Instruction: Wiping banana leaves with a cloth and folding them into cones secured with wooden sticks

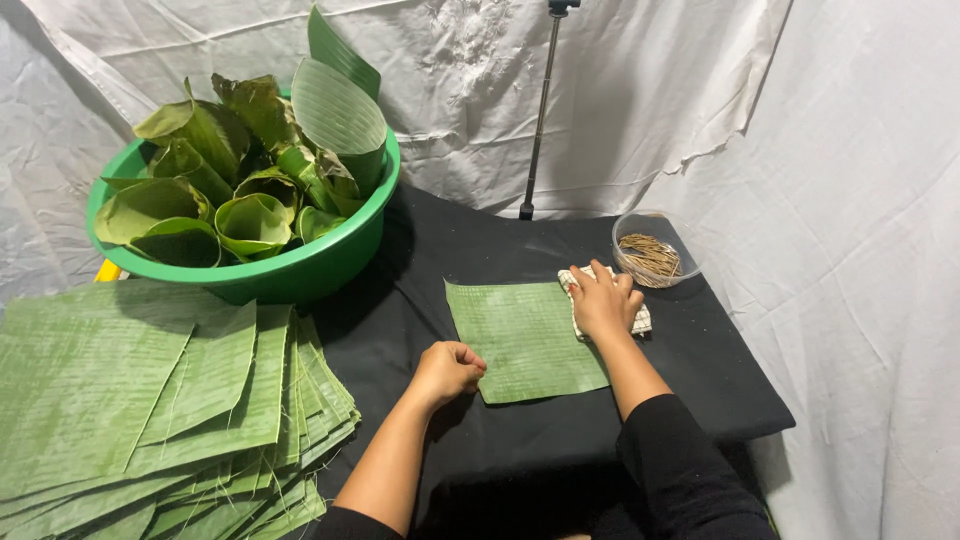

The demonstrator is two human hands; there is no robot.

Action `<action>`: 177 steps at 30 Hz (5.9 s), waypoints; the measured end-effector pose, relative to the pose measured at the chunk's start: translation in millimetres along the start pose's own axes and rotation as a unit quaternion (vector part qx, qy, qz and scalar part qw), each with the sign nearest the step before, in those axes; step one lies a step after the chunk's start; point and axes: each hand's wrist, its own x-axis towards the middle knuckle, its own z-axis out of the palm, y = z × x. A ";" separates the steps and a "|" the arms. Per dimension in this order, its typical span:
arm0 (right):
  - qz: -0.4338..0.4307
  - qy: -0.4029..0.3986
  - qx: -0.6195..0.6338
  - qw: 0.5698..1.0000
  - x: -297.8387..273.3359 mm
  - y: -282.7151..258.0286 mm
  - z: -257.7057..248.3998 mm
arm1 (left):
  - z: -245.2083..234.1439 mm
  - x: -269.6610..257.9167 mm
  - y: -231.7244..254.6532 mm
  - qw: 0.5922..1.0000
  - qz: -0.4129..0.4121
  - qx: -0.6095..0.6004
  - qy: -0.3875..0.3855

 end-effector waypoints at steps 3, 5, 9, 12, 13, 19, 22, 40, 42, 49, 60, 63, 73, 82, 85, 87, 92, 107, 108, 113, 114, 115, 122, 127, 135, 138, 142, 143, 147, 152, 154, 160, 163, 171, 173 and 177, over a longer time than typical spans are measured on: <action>-0.047 0.033 0.012 0.998 -16.8 -26.7 -8.3 | 3.0 5.3 -6.6 1.000 0.002 -0.006 -0.001; -0.080 -0.012 0.044 0.996 -40.2 -67.7 -23.5 | 1.9 4.8 -4.7 1.000 0.000 -0.010 0.002; -0.150 -0.158 0.095 0.971 -79.8 -108.3 -41.0 | 2.9 6.8 -8.5 1.000 -0.003 -0.001 0.006; -0.142 -0.207 0.111 0.962 -70.1 -96.7 -44.5 | 1.5 1.2 -5.3 1.000 -0.012 -0.006 0.005; -0.141 -0.208 0.110 0.961 -62.2 -86.8 -41.8 | 1.7 2.7 -5.7 1.000 -0.013 -0.007 0.004; -0.051 -0.131 0.066 0.988 -27.9 -14.4 -17.0 | -2.2 -2.1 2.8 1.000 -0.013 -0.010 -0.003; -0.056 -0.072 0.051 0.995 -25.6 9.6 -13.2 | -0.5 -1.7 2.8 1.000 -0.007 -0.021 0.004; -0.126 -0.220 0.078 0.964 -98.7 -53.2 -47.9 | -1.0 5.0 -6.7 1.000 0.002 0.001 -0.001; -0.067 -0.178 0.039 0.981 -93.6 -24.5 -47.5 | -1.1 0.8 -3.8 1.000 -0.005 -0.019 0.003; -0.040 -0.122 0.047 0.991 -93.0 41.3 -42.3 | 6.5 9.0 -13.2 1.000 0.021 0.013 0.004; -0.160 -0.184 0.089 0.966 -123.9 -70.4 -43.8 | 2.9 6.6 -16.1 0.999 0.019 0.033 -0.015; -0.104 -0.192 0.074 0.973 -111.2 -38.1 -49.9 | 0.0 1.0 -8.3 0.999 0.022 0.041 -0.019; 0.002 -0.045 0.108 0.993 -97.5 58.1 -29.2 | -0.2 -3.2 -6.4 0.998 0.036 0.049 -0.022; -0.071 -0.049 0.170 0.982 -98.3 -42.9 -38.8 | -2.7 -2.3 -8.1 0.998 0.041 0.038 -0.027; -0.036 -0.069 0.175 0.982 -104.1 -33.5 -52.5 | -5.0 -1.8 -5.5 0.998 0.037 0.031 -0.027; 0.093 -0.046 0.104 0.989 -98.9 4.2 -36.9 | -4.4 -2.4 -6.3 0.999 0.034 0.027 -0.028; 0.146 -0.027 0.191 0.970 -99.6 84.5 -3.6 | 0.9 -2.3 -3.8 0.999 0.019 0.049 -0.005; 0.023 0.042 0.176 0.983 -127.4 76.3 -24.2 | 123.4 -76.0 116.9 0.906 0.158 0.382 0.089; 0.026 0.044 0.172 0.984 -128.2 76.6 -23.7 | 128.5 -71.2 116.3 0.912 0.113 0.391 0.052; 0.031 0.041 0.180 0.982 -126.8 81.3 -16.2 | 124.0 -59.7 90.6 0.911 0.125 0.382 0.089; 0.033 0.037 0.182 0.982 -124.4 81.7 -16.5 | 123.1 -50.6 79.6 0.903 0.143 0.384 0.127; 0.031 0.037 0.183 0.982 -122.2 82.0 -18.4 | 115.5 -51.2 74.8 0.903 0.142 0.384 0.129; 0.039 0.038 0.184 0.981 -127.0 78.8 -18.4 | 67.5 -41.1 19.2 0.860 0.155 0.426 0.233; 0.032 0.040 0.195 0.979 -126.9 80.5 -20.1 | 70.1 -3.4 -5.0 0.822 0.202 0.384 0.368; 0.017 0.055 0.188 0.980 -128.4 80.0 -21.4 | 174.8 -24.0 67.1 0.876 0.266 0.352 0.193; 0.023 0.064 0.189 0.980 -127.1 83.1 -11.2 | 153.3 -54.9 97.6 0.902 0.169 0.389 0.076; 0.016 0.066 0.206 0.976 -123.8 83.3 -11.9 | 122.7 -40.2 85.4 0.902 0.113 0.408 0.082; 0.021 0.063 0.198 0.978 -123.9 83.4 -12.1 | 112.5 -33.2 75.6 0.899 0.111 0.410 0.103; 0.046 0.033 0.217 0.975 -127.3 81.1 -19.3 | 70.8 -16.8 42.1 0.885 0.113 0.414 0.177; 0.028 0.039 0.218 0.975 -126.7 83.2 -20.1 | 56.0 20.0 2.7 0.825 0.146 0.412 0.359; 0.023 0.041 0.221 0.974 -126.9 84.3 -17.9 | 70.7 27.3 15.7 0.809 0.140 0.403 0.404; 0.032 0.046 0.206 0.977 -126.1 83.2 -16.0 | 161.0 29.9 75.8 0.803 0.318 0.353 0.359; 0.028 0.054 0.188 0.980 -122.5 86.3 -13.5 | 161.1 13.7 97.6 0.897 0.173 0.377 0.153; 0.048 0.028 0.219 0.974 -128.7 79.0 -27.0 | 94.4 36.4 80.8 0.892 0.104 0.403 0.175; 0.049 0.029 0.221 0.974 -125.7 79.4 -24.6 | 72.6 39.7 74.9 0.891 0.087 0.406 0.184; 0.042 0.034 0.209 0.976 -124.5 82.7 -20.3 | 41.6 63.9 38.8 0.871 0.078 0.416 0.249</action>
